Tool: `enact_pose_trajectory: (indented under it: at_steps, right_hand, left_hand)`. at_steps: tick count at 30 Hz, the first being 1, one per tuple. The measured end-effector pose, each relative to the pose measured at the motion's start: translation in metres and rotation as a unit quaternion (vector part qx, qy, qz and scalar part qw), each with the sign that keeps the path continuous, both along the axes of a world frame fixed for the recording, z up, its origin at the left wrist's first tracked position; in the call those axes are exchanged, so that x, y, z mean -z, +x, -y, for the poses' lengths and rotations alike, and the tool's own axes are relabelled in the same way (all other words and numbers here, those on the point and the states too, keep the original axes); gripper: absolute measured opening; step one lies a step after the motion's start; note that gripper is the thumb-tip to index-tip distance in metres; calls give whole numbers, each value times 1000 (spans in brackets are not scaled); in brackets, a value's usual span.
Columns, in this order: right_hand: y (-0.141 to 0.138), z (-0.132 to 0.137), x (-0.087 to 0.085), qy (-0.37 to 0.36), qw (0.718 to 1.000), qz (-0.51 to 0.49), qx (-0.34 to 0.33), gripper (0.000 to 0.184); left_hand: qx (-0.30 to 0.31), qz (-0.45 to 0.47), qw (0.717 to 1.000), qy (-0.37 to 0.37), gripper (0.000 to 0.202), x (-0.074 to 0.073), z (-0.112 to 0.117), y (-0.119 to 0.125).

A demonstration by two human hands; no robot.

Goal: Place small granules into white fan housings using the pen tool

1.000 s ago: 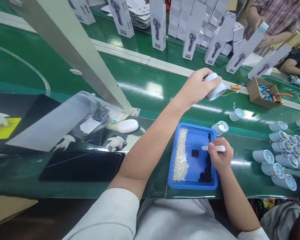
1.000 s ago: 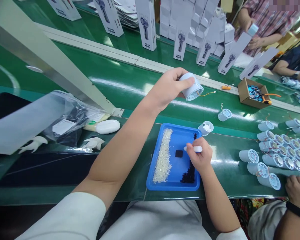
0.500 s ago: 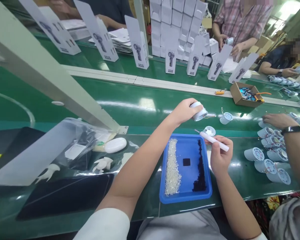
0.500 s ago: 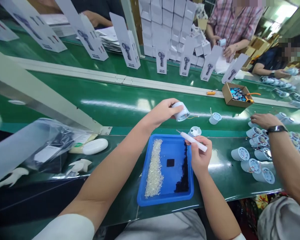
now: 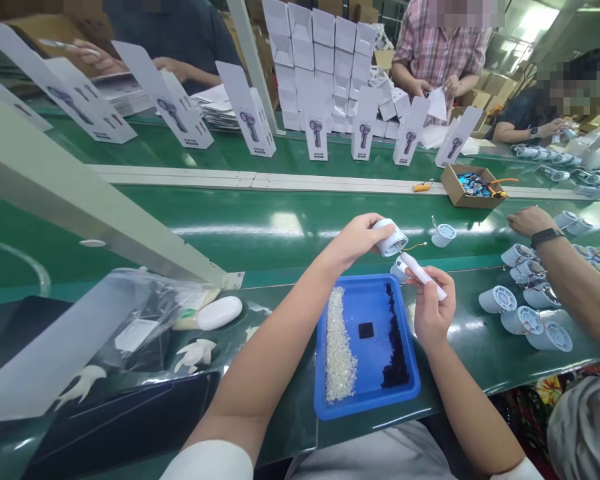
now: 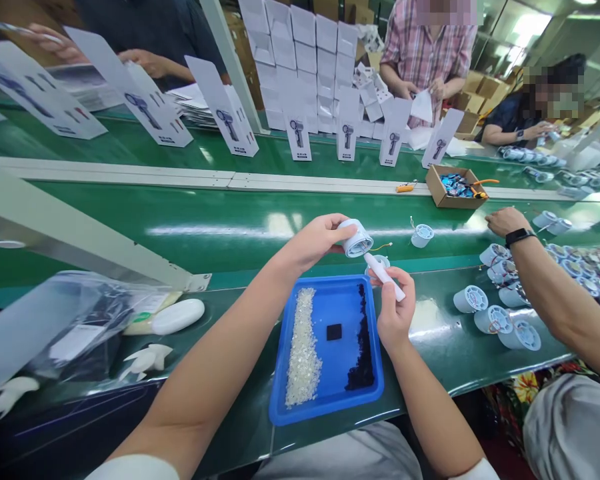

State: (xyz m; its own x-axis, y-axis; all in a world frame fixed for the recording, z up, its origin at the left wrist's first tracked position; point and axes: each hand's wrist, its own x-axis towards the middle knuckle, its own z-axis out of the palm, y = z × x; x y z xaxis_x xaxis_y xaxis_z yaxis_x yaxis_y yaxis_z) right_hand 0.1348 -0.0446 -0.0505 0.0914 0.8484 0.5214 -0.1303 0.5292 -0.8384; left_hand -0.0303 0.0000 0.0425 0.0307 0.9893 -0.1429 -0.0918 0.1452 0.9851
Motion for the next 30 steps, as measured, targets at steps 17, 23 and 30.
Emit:
enact_pose_trajectory:
  at_steps: [17,23,30]
  right_hand:
    - [-2,9,-4,-137,963,214,-88,37]
    - [-11,22,5,-136,972,118,-148,43]
    - [-15,21,2,-148,970,63,-184,45]
  left_hand:
    - [-223,45,962,151,45,8,15,40]
    - [-207,119,964,114,44,13,20,51]
    - [-211,28,967,138,43,15,23,54]
